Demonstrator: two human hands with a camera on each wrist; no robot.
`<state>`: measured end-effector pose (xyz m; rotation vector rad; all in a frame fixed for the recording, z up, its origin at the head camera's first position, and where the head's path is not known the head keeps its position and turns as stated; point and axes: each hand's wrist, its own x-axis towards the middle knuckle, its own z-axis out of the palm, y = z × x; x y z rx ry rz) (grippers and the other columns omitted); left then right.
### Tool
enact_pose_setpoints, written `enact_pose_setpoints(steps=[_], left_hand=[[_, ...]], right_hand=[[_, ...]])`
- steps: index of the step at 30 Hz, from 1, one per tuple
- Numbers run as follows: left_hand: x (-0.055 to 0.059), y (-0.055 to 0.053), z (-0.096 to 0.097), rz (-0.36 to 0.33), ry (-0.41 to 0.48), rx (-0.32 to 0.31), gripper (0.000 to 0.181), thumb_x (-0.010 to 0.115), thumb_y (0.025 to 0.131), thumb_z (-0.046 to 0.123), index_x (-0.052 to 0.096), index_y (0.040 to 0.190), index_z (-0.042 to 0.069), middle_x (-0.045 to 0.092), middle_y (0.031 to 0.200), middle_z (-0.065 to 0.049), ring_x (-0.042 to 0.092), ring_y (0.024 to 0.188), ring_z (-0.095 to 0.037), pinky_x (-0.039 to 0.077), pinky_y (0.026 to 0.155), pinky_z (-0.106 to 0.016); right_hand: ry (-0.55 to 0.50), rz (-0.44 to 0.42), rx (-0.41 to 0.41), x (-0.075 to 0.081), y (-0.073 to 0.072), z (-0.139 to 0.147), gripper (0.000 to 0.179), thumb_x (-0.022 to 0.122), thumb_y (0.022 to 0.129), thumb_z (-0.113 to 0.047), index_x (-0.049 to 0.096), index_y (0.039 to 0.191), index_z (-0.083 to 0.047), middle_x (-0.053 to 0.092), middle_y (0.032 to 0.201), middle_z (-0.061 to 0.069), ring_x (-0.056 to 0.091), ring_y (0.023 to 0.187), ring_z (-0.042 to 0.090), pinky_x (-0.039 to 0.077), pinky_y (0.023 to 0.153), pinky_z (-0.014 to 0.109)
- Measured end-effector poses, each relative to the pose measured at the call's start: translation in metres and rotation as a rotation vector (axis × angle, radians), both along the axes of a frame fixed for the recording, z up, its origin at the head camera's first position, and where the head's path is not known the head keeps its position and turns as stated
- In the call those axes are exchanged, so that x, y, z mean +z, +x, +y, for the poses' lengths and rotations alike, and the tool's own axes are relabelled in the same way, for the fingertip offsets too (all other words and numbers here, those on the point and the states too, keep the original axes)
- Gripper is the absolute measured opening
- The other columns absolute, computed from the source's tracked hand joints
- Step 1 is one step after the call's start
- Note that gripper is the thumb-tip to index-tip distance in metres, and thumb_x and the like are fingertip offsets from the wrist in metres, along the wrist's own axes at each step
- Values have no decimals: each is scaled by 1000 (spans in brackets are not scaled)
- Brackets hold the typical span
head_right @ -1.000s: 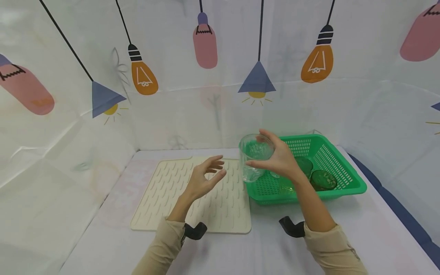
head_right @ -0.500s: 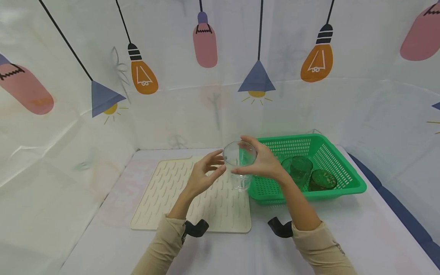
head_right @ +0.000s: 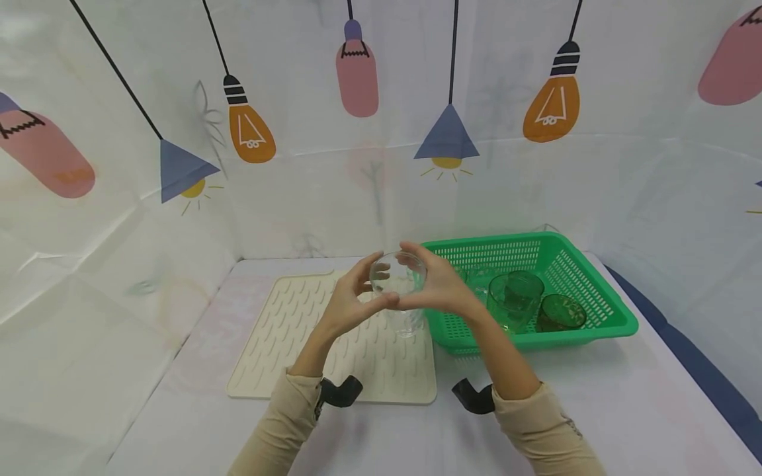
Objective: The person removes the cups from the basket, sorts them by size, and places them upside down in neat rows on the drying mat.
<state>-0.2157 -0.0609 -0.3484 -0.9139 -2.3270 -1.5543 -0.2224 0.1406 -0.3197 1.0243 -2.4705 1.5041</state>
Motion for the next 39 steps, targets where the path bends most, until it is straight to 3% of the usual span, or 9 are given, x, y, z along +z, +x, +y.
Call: enact_pose_setpoints(steps=[4,12,16,21,29,32,39], left_hand=[[6,2,-1,-59,-41,2,99,59,74,71,35,144,5,54,132,-14,57,114,-27,50,89,-41],[13,3,-6,-143,-102,-34,96,66,75,62,32,145,6,49,137,-14,54,119,-28,50,90,-36],[11,1,-13,-169,-46,-110,98,68,74,62,30,146,6,48,138,-14,51,123,-27,45,97,-40],[7,-2,-19,-161,51,-201,92,73,76,50,34,143,2,48,138,-18,51,122,-30,42,101,-39],[3,2,-18,-151,46,-189,87,75,78,41,34,143,1,48,137,-16,52,121,-26,44,99,-36],[5,2,-16,-125,13,-165,88,76,78,39,33,143,-1,48,137,-16,53,120,-28,45,98,-37],[16,6,-7,-81,-138,-39,86,79,72,39,40,139,3,55,127,-8,58,112,-21,50,89,-30]], right_hand=[[18,50,9,-5,1,-8,90,83,67,-4,31,140,11,46,134,29,46,124,42,43,96,55],[19,84,-17,-8,6,-16,91,84,66,-3,32,139,12,49,132,29,49,121,42,44,94,55],[-3,41,-1,-6,6,-13,91,82,68,-4,30,141,10,47,136,26,48,123,39,42,97,52],[-29,-36,48,-2,7,-8,94,83,69,-9,28,144,4,42,141,21,44,129,34,39,102,48],[11,-69,166,7,11,-3,103,82,69,-2,15,146,8,29,146,28,32,135,40,33,104,50],[38,-29,158,7,11,-4,101,82,69,-3,16,145,9,32,145,27,34,134,40,35,103,50],[102,51,113,6,11,-7,103,85,67,-8,18,144,12,41,139,28,40,130,40,38,100,56]])
